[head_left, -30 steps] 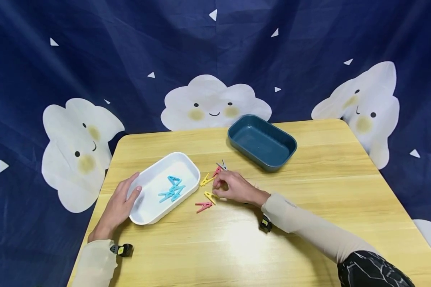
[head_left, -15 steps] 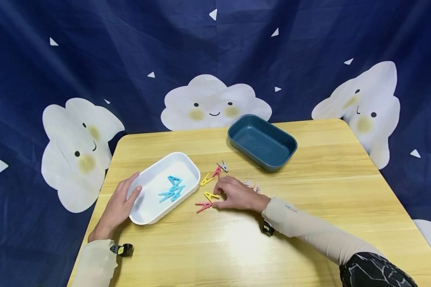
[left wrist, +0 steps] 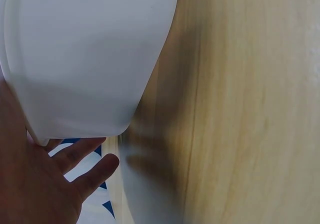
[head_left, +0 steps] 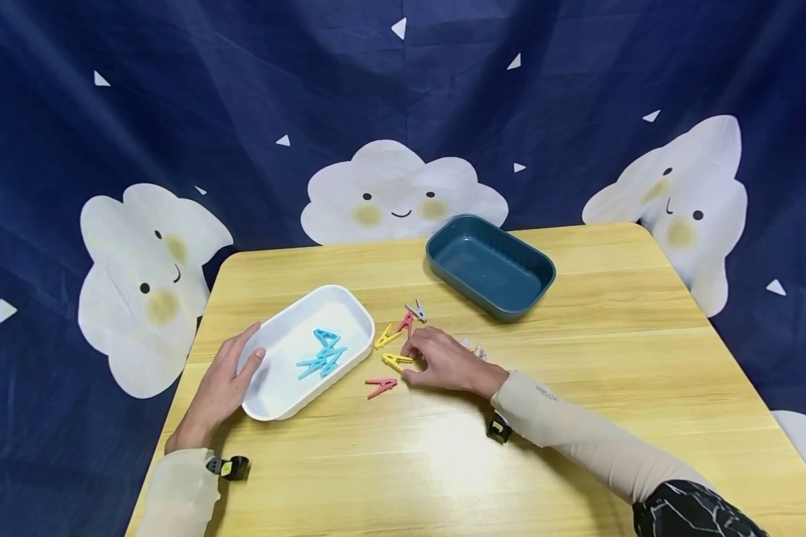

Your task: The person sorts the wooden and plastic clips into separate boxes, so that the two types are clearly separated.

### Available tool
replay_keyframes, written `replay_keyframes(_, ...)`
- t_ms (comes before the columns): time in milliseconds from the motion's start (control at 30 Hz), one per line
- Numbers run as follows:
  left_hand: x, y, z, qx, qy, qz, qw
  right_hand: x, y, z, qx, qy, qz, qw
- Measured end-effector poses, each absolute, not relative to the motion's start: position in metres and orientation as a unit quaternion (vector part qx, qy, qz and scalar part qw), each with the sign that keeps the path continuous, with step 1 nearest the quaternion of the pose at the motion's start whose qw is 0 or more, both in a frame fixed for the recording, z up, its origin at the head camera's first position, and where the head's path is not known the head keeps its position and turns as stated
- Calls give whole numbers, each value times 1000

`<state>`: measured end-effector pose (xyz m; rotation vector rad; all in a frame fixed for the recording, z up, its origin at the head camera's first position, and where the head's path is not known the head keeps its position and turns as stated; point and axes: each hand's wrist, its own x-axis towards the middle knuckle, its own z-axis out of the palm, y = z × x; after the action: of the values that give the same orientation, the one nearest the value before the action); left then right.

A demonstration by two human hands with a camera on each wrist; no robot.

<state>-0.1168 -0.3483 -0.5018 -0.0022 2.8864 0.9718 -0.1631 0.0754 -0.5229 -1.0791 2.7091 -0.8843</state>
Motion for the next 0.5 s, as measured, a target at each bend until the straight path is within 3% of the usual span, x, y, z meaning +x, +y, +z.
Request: replay_keyframes(500,-116,-350,-502,7,947,319,43,-185,66,-485,-306,889,-341,4)
